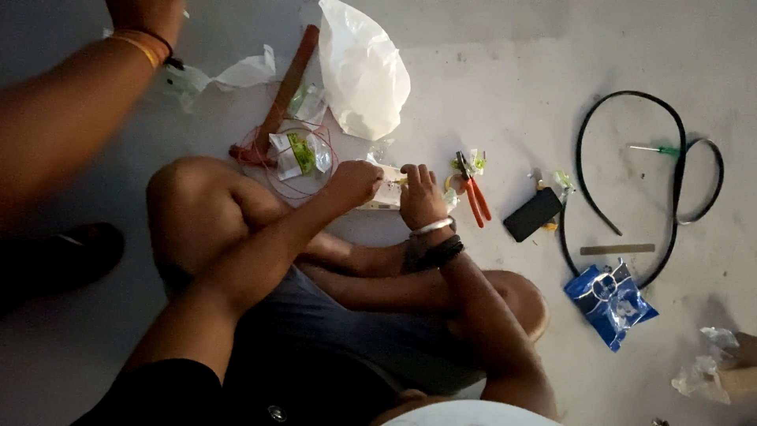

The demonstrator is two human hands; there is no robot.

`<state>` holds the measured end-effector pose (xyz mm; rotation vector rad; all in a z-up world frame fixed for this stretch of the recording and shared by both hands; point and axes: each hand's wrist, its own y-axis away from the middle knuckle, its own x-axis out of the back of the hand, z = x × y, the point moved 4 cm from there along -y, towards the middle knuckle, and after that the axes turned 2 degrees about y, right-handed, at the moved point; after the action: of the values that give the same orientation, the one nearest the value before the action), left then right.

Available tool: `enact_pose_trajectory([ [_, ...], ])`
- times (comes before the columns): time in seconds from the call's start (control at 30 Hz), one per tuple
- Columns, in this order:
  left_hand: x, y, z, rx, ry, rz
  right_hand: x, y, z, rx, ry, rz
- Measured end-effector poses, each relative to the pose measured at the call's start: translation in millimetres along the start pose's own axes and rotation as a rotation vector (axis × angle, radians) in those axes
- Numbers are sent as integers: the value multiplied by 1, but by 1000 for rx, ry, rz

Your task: The person sits on the floor assembling a small electrical switch box. They thread red wire into the white plastic box, use pliers and a screwdriver on its terminals, and tap or press parts into place with a wooden-handled tool before picking up the finished box.

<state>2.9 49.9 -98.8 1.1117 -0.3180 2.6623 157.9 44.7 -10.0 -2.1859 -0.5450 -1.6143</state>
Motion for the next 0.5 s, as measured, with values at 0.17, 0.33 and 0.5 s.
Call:
enact_pose_trajectory([
  [0.17, -4, -1, -3, -11, -16, -2, -30, 6, 25, 128, 148, -26],
  [0.33, -9, -1, -5, 39, -53, -60, -12, 2, 11, 21, 0, 38],
  [0.5, -2, -1, 3, -21, -54, 1, -12, 2, 10, -46, 36, -29],
])
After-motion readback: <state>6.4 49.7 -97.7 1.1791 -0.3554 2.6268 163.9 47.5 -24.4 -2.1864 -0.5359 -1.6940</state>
